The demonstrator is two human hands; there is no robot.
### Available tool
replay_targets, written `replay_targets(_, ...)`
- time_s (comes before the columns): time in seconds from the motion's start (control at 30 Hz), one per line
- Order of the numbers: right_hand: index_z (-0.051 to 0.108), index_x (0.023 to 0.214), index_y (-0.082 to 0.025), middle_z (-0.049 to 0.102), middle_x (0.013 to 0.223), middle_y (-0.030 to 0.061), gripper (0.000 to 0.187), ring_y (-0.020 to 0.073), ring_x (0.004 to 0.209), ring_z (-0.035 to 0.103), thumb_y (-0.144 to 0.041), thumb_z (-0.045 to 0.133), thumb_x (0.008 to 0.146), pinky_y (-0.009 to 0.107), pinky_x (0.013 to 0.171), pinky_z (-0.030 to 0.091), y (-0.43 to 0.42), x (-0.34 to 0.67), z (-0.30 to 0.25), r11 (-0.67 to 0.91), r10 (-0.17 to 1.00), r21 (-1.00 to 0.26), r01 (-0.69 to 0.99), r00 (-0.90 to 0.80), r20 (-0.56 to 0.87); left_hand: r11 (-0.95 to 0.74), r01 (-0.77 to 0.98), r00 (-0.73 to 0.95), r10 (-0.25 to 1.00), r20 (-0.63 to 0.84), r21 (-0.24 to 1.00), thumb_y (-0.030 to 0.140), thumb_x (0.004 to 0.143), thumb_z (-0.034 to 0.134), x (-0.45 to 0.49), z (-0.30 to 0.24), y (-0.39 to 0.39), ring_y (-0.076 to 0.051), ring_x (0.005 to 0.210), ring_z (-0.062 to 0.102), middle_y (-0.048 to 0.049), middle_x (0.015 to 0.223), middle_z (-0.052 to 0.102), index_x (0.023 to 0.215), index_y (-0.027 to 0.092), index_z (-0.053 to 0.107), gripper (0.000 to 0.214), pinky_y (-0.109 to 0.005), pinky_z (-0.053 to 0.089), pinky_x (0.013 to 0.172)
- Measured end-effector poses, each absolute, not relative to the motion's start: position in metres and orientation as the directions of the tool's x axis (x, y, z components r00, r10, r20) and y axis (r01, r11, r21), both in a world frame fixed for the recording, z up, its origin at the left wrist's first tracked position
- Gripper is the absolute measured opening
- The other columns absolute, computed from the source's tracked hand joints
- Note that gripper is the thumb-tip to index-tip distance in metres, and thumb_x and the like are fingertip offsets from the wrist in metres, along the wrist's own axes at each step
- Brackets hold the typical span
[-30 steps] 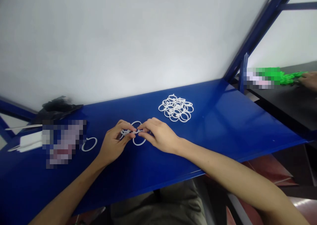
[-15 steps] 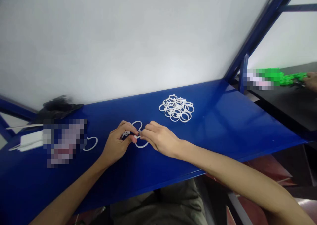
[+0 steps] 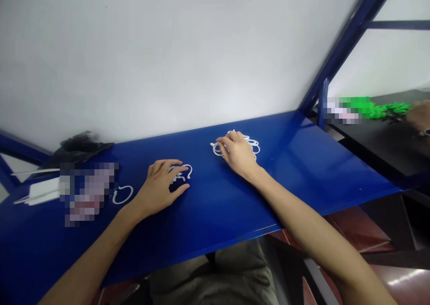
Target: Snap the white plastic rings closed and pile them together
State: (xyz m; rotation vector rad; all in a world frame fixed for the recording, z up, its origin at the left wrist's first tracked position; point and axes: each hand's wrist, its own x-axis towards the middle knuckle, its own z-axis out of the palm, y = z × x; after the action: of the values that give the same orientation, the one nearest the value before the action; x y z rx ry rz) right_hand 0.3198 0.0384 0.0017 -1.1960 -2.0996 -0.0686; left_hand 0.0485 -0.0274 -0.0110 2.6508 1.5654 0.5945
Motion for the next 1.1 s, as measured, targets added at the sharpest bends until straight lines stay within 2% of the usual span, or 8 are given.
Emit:
replay_targets(0.1, 0.072, 0.105, -0.019, 0.065, 0.095, 0.0111, 0.028, 0.0259, 0.088, 0.052, -0.03, 0.048, 0.099, 0.039, 0.079, 0.047, 0.049, 0.334, 0.0, 0.5, 0.762, -0.253, 0.828, -0.281, 0.584, -0.524, 0.832, 0.464, 0.837, 0.288, 0.181, 0.038, 0.087, 0.063, 0.046, -0.011, -0.028, -0.03, 0.121, 0.044, -0.0079, 0.127, 0.057, 0.115, 0.027, 0.064, 0.029, -0.051, 0.034, 0.102)
replay_targets(0.23, 0.07, 0.112, -0.018, 0.069, 0.092, 0.0098, 0.026, 0.0272, 0.089, 0.05, -0.029, 0.05, 0.098, 0.038, 0.077, 0.046, 0.051, 0.335, -0.003, 0.516, 0.775, -0.223, 0.827, -0.339, 0.534, -0.537, 0.821, 0.468, 0.828, 0.31, 0.194, 0.033, 0.092, 0.058, 0.046, -0.011, -0.026, -0.028, 0.118, 0.046, -0.0059, 0.12, 0.061, 0.098, 0.027, 0.068, 0.013, -0.048, 0.035, 0.099)
replay_targets(0.4, 0.072, 0.099, -0.016, 0.071, 0.093, 0.0117, 0.022, 0.0285, 0.092, 0.049, -0.029, 0.054, 0.096, 0.04, 0.08, 0.046, 0.051, 0.332, -0.008, 0.52, 0.766, -0.138, 0.843, -0.389, 0.512, -0.55, 0.798, 0.447, 0.815, 0.369, 0.247, 0.03, 0.093, 0.059, 0.048, -0.008, -0.025, -0.026, 0.111, 0.05, -0.0051, 0.112, 0.066, 0.091, 0.025, 0.068, 0.011, -0.045, 0.036, 0.096)
replay_targets(0.63, 0.072, 0.102, -0.017, 0.068, 0.097, 0.0126, 0.022, 0.0299, 0.097, 0.049, -0.027, 0.054, 0.096, 0.044, 0.084, 0.048, 0.045, 0.326, -0.006, 0.567, 0.693, -0.11, 0.816, -0.4, 0.6, -0.594, 0.747, 0.443, 0.78, 0.442, 0.298, 0.035, 0.094, 0.059, 0.051, -0.008, -0.025, -0.022, 0.103, 0.053, -0.0029, 0.102, 0.069, 0.09, 0.024, 0.067, 0.014, -0.041, 0.036, 0.092)
replay_targets(0.73, 0.07, 0.108, -0.016, 0.067, 0.103, 0.0119, 0.025, 0.0282, 0.1, 0.051, -0.029, 0.053, 0.097, 0.045, 0.091, 0.048, 0.031, 0.315, 0.002, 0.674, 0.644, -0.14, 0.725, -0.484, 0.593, -0.622, 0.715, 0.435, 0.754, 0.493, 0.32, 0.034, 0.095, 0.059, 0.054, -0.008, -0.025, -0.021, 0.098, 0.055, -0.002, 0.093, 0.071, 0.088, 0.023, 0.066, 0.015, -0.039, 0.038, 0.09)
replay_targets(0.9, 0.06, 0.127, -0.016, 0.061, 0.128, 0.0119, 0.034, 0.0256, 0.117, 0.054, -0.033, 0.053, 0.097, 0.044, 0.101, 0.048, 0.006, 0.29, 0.004, 0.853, 0.52, -0.238, 0.464, -0.716, 0.466, -0.67, 0.62, 0.417, 0.722, 0.552, 0.409, 0.029, 0.095, 0.057, 0.058, -0.003, -0.028, -0.019, 0.089, 0.055, -0.0015, 0.085, 0.07, 0.087, 0.021, 0.065, 0.014, -0.034, 0.045, 0.083)
replay_targets(1.0, 0.06, 0.119, -0.015, 0.062, 0.128, 0.0129, 0.026, 0.0238, 0.119, 0.056, -0.029, 0.051, 0.099, 0.041, 0.101, 0.049, 0.001, 0.282, -0.001, 0.863, 0.501, -0.331, 0.382, -0.736, 0.455, -0.684, 0.571, 0.408, 0.716, 0.566, 0.453, 0.027, 0.096, 0.056, 0.059, -0.001, -0.03, -0.017, 0.087, 0.056, -0.001, 0.081, 0.069, 0.087, 0.022, 0.066, 0.014, -0.03, 0.048, 0.078)
replay_targets(1.1, 0.06, 0.107, -0.017, 0.067, 0.113, 0.0104, 0.018, 0.0212, 0.106, 0.062, -0.029, 0.049, 0.1, 0.038, 0.091, 0.053, 0.003, 0.283, -0.003, 0.81, 0.571, -0.444, 0.382, -0.686, 0.451, -0.66, 0.584, 0.395, 0.74, 0.544, 0.473, 0.031, 0.096, 0.055, 0.057, -0.003, -0.031, -0.017, 0.087, 0.058, -0.0009, 0.085, 0.07, 0.094, 0.023, 0.066, 0.014, -0.029, 0.049, 0.078)
